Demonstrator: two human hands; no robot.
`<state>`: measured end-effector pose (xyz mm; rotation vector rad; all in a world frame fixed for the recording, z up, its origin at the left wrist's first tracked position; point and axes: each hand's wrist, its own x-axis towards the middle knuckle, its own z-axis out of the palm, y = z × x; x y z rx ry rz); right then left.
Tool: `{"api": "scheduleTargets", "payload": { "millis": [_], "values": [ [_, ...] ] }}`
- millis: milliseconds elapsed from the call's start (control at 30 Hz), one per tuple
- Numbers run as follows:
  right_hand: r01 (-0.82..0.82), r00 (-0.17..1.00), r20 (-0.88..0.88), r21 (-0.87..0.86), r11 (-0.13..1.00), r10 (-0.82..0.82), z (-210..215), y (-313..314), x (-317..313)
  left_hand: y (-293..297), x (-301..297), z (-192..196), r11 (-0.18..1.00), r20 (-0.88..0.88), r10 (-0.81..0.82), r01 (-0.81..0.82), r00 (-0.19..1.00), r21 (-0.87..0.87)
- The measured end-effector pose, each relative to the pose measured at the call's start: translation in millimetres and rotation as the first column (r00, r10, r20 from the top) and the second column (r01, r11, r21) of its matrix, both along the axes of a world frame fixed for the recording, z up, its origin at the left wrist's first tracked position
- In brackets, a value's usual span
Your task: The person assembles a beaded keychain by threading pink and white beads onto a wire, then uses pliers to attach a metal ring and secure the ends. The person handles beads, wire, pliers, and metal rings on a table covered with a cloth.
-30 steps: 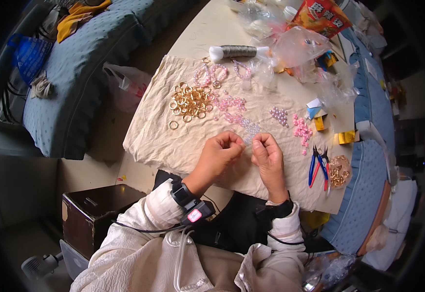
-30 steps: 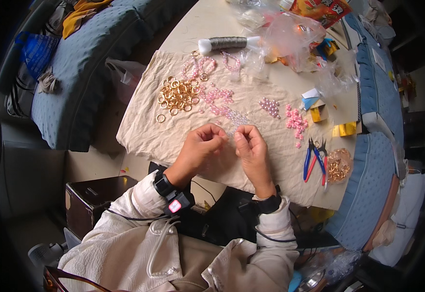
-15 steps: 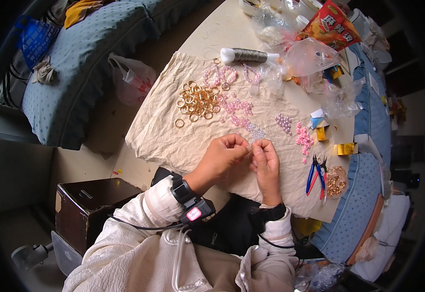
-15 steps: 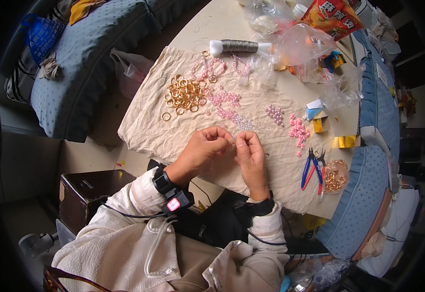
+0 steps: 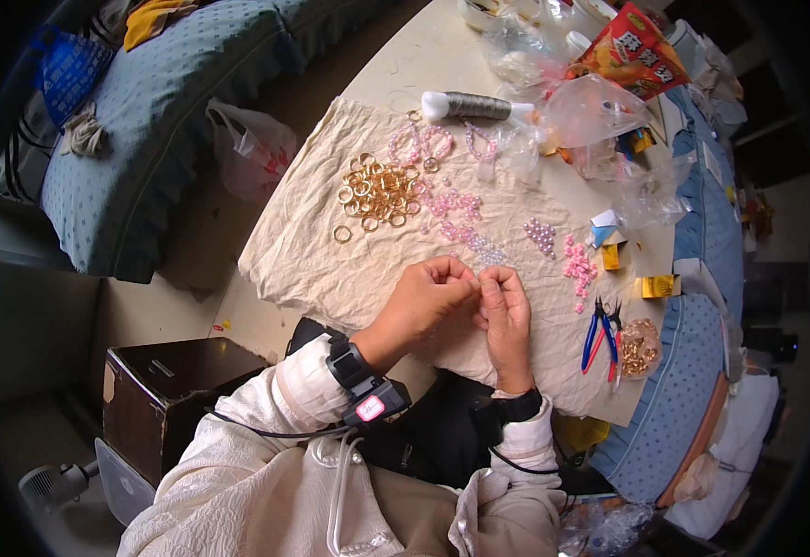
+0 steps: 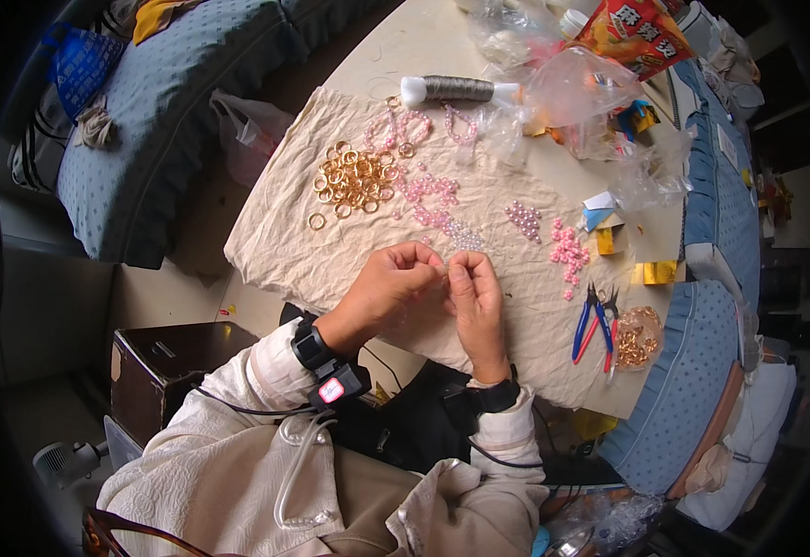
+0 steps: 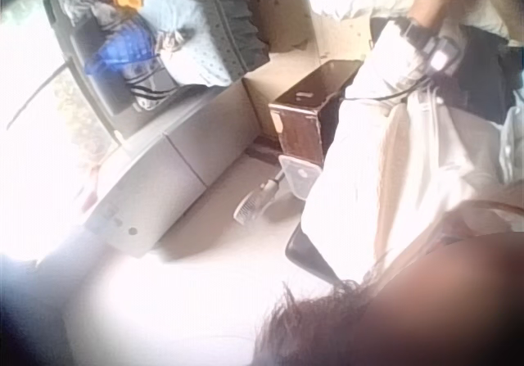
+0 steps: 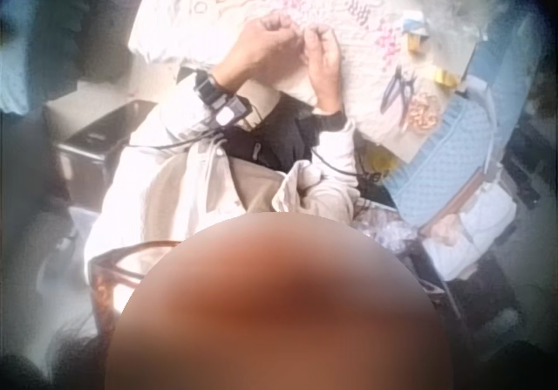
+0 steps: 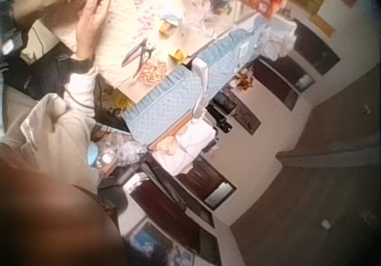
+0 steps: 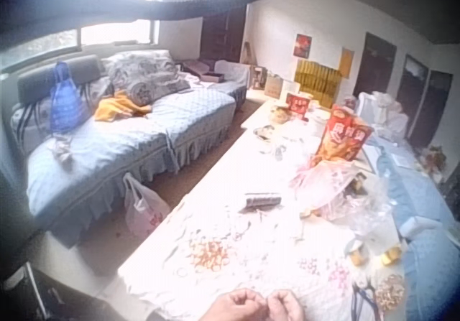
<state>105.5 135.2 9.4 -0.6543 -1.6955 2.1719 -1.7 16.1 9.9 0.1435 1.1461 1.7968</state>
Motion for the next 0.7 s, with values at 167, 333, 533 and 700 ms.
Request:
{"api": "scheduleTargets", "payload": {
  "millis": [167, 333, 533, 700],
  "values": [
    [0.01, 1.0, -0.006, -0.005, 1.0, -0.01, -1, 0, 0, 0, 0, 1, 1.0, -0.032, 0.004, -0.005, 0.999, -0.022],
    [0.032, 0.999, -0.026, 0.111, 0.993, -0.03, -5, -2, 1, 0, 0, -3, 1.0, -0.034, 0.006, -0.006, 0.999, -0.017],
    [0.04, 0.997, -0.077, 0.23, 0.972, -0.023, -14, -1, 2, 2, 1, -8, 0.999, -0.066, 0.021, -0.022, 0.998, -0.024],
    [0.046, 0.997, -0.075, 0.375, 0.926, -0.019, -20, 1, 3, 0, 0, -8, 0.999, -0.112, -0.006, 0.001, 0.994, -0.044]
  ]
}}
